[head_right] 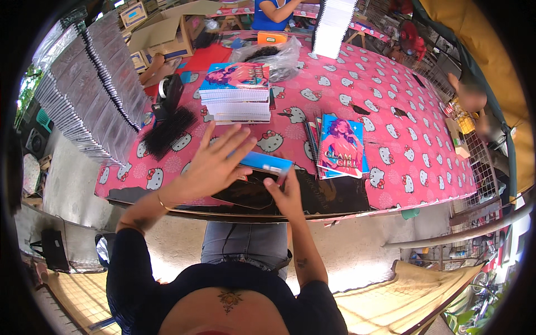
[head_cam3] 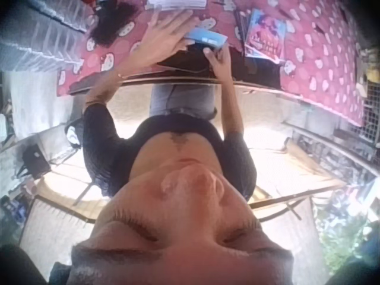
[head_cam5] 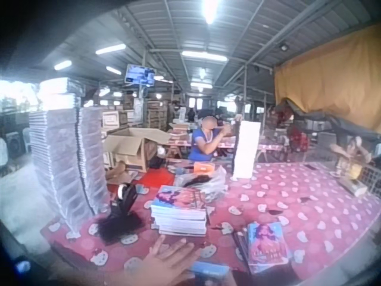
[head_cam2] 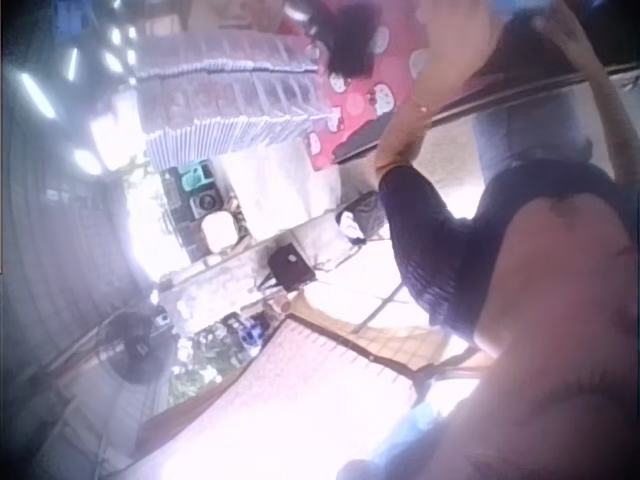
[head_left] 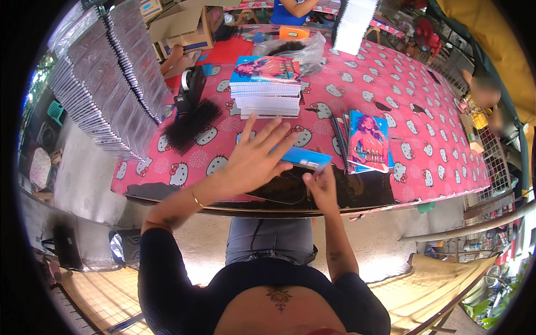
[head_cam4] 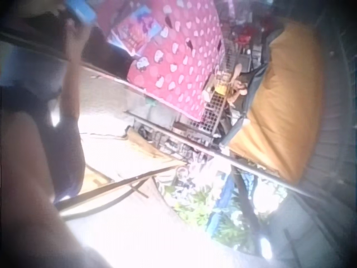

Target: The person is manually threading plastic spiral coils through the pre-punched holes of notebook stacks and bending the ends by hand to secure them.

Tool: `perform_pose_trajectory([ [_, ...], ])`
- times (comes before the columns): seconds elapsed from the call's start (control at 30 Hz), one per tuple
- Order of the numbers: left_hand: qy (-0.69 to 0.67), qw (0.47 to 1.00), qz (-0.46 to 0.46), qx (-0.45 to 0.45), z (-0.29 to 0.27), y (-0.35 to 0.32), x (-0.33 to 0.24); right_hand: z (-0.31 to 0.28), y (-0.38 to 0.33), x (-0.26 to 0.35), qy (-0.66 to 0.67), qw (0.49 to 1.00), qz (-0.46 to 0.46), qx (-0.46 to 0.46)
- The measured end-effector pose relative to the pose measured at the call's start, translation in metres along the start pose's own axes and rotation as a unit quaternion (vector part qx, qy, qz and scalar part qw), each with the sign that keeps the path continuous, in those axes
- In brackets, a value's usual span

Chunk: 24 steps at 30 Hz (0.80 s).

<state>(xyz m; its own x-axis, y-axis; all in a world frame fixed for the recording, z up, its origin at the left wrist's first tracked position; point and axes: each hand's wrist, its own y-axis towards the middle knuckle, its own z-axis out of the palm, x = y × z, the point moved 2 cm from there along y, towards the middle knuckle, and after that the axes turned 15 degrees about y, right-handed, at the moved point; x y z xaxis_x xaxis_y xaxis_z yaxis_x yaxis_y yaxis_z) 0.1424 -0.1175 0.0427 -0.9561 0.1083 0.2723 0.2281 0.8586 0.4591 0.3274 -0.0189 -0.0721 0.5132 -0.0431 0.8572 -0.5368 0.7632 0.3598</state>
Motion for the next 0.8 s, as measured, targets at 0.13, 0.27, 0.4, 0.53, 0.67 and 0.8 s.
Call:
perform_pose_trajectory([
  [0.13,-0.028,0.988,-0.131,-0.077,0.024,-0.031,-0.009,0.017,0.005,-0.014,-0.046,0.999,-0.016,-0.014],
  [0.27,-0.356,0.799,-0.434,-0.217,0.073,-0.069,0.005,0.019,0.007,-0.014,-0.039,0.997,-0.027,-0.061],
  [0.4,-0.503,0.741,-0.406,-0.181,0.101,-0.089,-0.020,0.001,0.009,-0.017,-0.167,0.983,-0.046,-0.059],
  [0.53,-0.333,0.898,-0.283,-0.057,0.093,-0.082,0.024,-0.028,0.004,0.003,-0.069,0.995,-0.025,-0.063],
  [0.67,0.074,0.947,-0.307,-0.064,0.145,-0.094,0.137,-0.031,-0.002,-0.002,-0.090,0.993,-0.015,-0.072],
  [0.8,0.204,0.938,-0.273,0.069,0.181,-0.111,0.171,-0.029,-0.008,-0.012,-0.090,0.991,-0.032,-0.092],
])
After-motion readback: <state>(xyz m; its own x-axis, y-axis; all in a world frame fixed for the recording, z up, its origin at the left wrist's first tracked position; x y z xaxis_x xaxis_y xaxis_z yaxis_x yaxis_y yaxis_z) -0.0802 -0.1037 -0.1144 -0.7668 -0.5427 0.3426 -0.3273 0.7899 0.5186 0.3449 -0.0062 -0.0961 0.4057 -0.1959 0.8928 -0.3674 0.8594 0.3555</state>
